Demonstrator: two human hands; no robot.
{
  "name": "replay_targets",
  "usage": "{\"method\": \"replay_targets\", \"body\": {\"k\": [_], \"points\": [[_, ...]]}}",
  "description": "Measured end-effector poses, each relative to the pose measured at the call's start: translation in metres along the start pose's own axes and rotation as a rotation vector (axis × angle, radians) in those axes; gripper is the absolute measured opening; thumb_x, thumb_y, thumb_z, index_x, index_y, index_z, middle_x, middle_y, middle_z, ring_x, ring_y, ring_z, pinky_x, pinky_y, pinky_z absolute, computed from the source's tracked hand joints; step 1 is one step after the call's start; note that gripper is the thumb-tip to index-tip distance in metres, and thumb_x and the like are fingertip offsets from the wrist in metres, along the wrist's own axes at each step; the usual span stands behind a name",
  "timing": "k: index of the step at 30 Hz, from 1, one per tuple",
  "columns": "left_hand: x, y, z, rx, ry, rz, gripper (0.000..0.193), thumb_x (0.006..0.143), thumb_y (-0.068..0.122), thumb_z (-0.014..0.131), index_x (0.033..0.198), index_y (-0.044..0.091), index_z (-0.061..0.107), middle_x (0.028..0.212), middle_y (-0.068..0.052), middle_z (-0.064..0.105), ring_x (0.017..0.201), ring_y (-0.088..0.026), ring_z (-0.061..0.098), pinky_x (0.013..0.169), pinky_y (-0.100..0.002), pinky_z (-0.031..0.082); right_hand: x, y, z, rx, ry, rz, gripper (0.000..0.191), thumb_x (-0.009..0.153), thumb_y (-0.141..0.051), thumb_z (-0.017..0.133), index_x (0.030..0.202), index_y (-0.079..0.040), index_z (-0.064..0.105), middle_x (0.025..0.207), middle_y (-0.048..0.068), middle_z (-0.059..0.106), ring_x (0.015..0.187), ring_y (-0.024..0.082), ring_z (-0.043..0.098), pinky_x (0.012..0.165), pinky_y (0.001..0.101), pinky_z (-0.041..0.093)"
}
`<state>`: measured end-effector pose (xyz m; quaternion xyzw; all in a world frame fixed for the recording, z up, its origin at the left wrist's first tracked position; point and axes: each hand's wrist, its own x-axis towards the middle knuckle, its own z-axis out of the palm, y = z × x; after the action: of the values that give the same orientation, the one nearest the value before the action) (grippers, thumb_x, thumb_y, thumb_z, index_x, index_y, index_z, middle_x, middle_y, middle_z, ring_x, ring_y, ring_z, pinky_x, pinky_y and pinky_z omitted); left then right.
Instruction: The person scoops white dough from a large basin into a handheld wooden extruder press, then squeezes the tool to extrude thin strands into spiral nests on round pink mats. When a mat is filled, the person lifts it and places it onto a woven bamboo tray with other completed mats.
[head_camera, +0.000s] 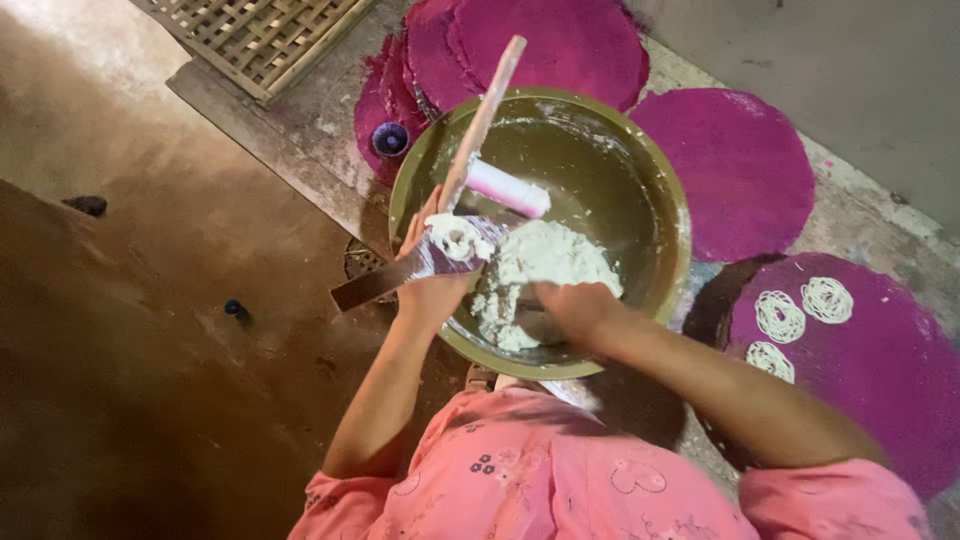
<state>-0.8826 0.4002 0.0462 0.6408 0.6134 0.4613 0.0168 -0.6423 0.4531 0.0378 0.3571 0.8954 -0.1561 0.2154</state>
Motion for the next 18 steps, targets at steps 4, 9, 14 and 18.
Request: {"method": "replay_targets", "body": {"k": [4, 9, 14, 18], "points": [[-0.007, -0.008, 0.003, -0.195, -0.018, -0.153, 0.074, 0.075, 0.018, 0.086, 0.141, 0.004, 0.055, 0.145, -0.016, 0.059, 0.124, -0.032, 0.065, 0.103, -0.041, 0.054, 0.004, 0.018, -0.005, -0.074, 0.026, -0.073, 0.023, 0.105, -0.029, 0.048, 0.118, -0.012, 0.059, 0.095, 0.014, 0.074, 0.086, 0.034, 0.075, 0.071, 0.0484, 0.059], [-0.009, -0.012, 0.002, -0.188, -0.018, -0.202, 0.077, 0.079, 0.016, 0.084, 0.147, 0.002, 0.050, 0.143, -0.017, 0.060, 0.125, -0.034, 0.064, 0.102, -0.041, 0.054, -0.011, -0.002, -0.009, -0.054, -0.108, -0.056, 0.049, 0.092, -0.021, 0.054, 0.141, -0.026, 0.051, 0.093, 0.015, 0.073, 0.083, 0.035, 0.074, 0.075, 0.0483, 0.058], [-0.010, -0.012, 0.001, -0.225, 0.011, -0.203, 0.072, 0.080, 0.015, 0.084, 0.144, 0.002, 0.053, 0.144, -0.017, 0.059, 0.125, -0.033, 0.065, 0.102, -0.041, 0.054, -0.063, 0.001, -0.017, 0.170, -0.063, -0.079, 0.061, 0.083, -0.018, 0.063, 0.143, -0.023, 0.058, 0.092, 0.017, 0.073, 0.087, 0.037, 0.071, 0.076, 0.0507, 0.055], [-0.006, -0.010, -0.001, -0.170, -0.014, -0.158, 0.068, 0.080, 0.017, 0.085, 0.141, 0.005, 0.056, 0.147, -0.016, 0.059, 0.125, -0.033, 0.064, 0.102, -0.040, 0.054, -0.104, 0.025, -0.030, 0.282, -0.078, 0.034, 0.046, 0.089, -0.026, 0.061, 0.135, -0.023, 0.067, 0.099, 0.014, 0.077, 0.085, 0.033, 0.074, 0.077, 0.0458, 0.056]]}}
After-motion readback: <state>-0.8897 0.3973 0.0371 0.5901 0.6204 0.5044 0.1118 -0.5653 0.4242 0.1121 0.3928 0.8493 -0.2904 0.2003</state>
